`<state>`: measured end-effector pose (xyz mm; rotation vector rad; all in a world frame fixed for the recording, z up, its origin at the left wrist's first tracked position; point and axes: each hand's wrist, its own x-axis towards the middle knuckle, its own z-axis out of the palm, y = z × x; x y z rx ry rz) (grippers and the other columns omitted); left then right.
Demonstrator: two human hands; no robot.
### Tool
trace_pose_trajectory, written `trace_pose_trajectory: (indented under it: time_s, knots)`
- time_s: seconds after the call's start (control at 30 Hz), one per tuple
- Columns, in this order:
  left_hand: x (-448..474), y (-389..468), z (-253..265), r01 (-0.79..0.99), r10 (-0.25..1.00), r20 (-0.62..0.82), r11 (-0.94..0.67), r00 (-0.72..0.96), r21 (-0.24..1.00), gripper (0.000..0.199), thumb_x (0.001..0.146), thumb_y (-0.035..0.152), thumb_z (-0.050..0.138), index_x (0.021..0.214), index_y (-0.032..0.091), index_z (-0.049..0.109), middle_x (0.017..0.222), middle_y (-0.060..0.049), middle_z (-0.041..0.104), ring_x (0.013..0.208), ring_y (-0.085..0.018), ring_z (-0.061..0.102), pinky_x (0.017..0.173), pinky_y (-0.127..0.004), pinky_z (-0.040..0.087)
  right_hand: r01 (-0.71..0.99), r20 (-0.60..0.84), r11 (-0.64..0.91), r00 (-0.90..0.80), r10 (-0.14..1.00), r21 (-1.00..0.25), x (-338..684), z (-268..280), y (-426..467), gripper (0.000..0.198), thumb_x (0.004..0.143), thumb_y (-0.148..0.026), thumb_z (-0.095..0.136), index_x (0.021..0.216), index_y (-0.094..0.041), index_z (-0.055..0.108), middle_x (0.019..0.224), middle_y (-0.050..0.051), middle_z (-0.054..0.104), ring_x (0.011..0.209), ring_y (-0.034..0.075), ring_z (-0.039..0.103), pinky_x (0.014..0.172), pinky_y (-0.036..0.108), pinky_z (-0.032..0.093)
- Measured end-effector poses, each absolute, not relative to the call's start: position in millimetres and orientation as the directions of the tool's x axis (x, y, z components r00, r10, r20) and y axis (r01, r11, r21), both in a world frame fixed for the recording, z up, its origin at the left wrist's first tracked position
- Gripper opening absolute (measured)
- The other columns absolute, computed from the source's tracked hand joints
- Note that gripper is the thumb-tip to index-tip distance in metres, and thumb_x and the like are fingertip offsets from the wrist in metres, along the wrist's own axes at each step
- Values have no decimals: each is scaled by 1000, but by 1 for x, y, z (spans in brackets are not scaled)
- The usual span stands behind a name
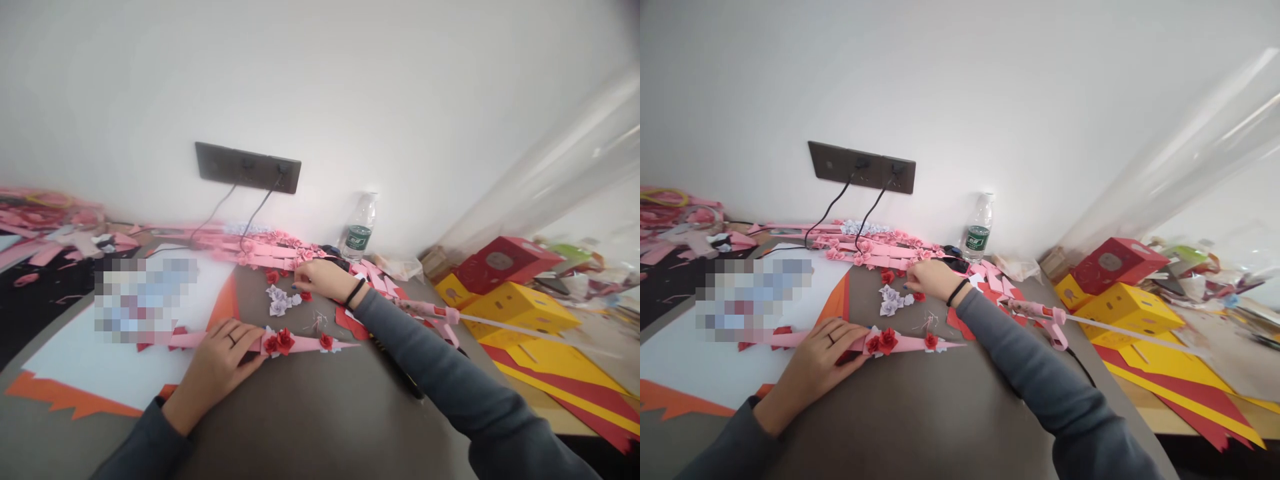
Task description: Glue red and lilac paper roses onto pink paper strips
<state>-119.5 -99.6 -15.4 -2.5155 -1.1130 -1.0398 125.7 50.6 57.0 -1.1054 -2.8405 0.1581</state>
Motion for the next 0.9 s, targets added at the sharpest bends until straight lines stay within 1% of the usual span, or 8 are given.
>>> trace_pose_trajectory:
  time_s: [0.1, 0.2, 0.27, 0.37, 0.5, 0.63, 0.77, 0.9]
  knots:
    - [-120, -100, -14, 716, 571, 675, -692, 467, 91, 17, 95, 22, 60, 110, 17, 66, 96, -8, 75, 85, -23, 67, 83, -40, 54, 691, 36, 701, -707, 706, -176, 140, 51, 42, 17, 95, -29, 67, 82, -19, 68, 82, 5, 72, 72, 17, 62, 65, 27, 36]
    - [-120, -100, -15, 713, 571, 678, -695, 463, 98, 16, 96, 22, 59, 110, 17, 65, 97, -8, 75, 85, -24, 67, 84, -40, 53, 695, 76, 682, -685, 724, -229, 152, 45, 36, 2, 93, -18, 64, 94, -19, 66, 88, 4, 71, 73, 16, 59, 66, 26, 36]
    - [-121, -99, -16, 711, 565, 683, -697, 463, 94, 16, 97, 22, 59, 110, 17, 65, 97, -8, 75, 86, -24, 67, 86, -41, 53, 679, 108, 681, -682, 723, -275, 157, 42, 35, 11, 91, -11, 61, 97, -18, 65, 89, 4, 70, 73, 15, 58, 68, 26, 37]
    - [-121, -99, -17, 712, 557, 684, -698, 472, 77, 16, 98, 22, 58, 111, 16, 64, 97, -9, 75, 87, -24, 67, 86, -41, 53, 653, 122, 681, -686, 717, -332, 160, 37, 35, 14, 87, -5, 60, 91, -18, 64, 86, 2, 67, 70, 13, 55, 67, 24, 38]
    - [-121, -99, -17, 711, 557, 679, -699, 479, 72, 15, 99, 23, 57, 111, 15, 63, 97, -9, 75, 86, -24, 67, 85, -41, 52, 642, 119, 678, -689, 715, -359, 162, 33, 33, 12, 85, -6, 62, 85, -18, 63, 81, 0, 64, 68, 12, 55, 64, 23, 38]
    - [-121, -98, -17, 710, 554, 682, -701, 478, 71, 16, 99, 23, 58, 111, 15, 63, 96, -9, 75, 85, -24, 67, 85, -41, 53, 639, 133, 668, -677, 724, -382, 164, 31, 26, 14, 84, -4, 63, 88, -18, 65, 84, 0, 65, 70, 12, 57, 65, 22, 41]
    - [-121, -98, -17, 713, 560, 689, -696, 461, 88, 16, 97, 23, 60, 110, 17, 66, 96, -9, 75, 84, -24, 67, 84, -40, 54, 660, 195, 642, -623, 758, -390, 164, 27, 16, 14, 88, -5, 60, 91, -18, 64, 85, 1, 64, 73, 13, 57, 69, 23, 42]
    - [-120, -99, -16, 712, 564, 685, -696, 462, 93, 16, 96, 22, 60, 110, 16, 66, 96, -9, 75, 84, -24, 67, 84, -40, 54, 649, 240, 646, -606, 759, -402, 161, 25, 11, 15, 87, -4, 60, 87, -18, 63, 86, 0, 63, 75, 13, 56, 69, 23, 42]
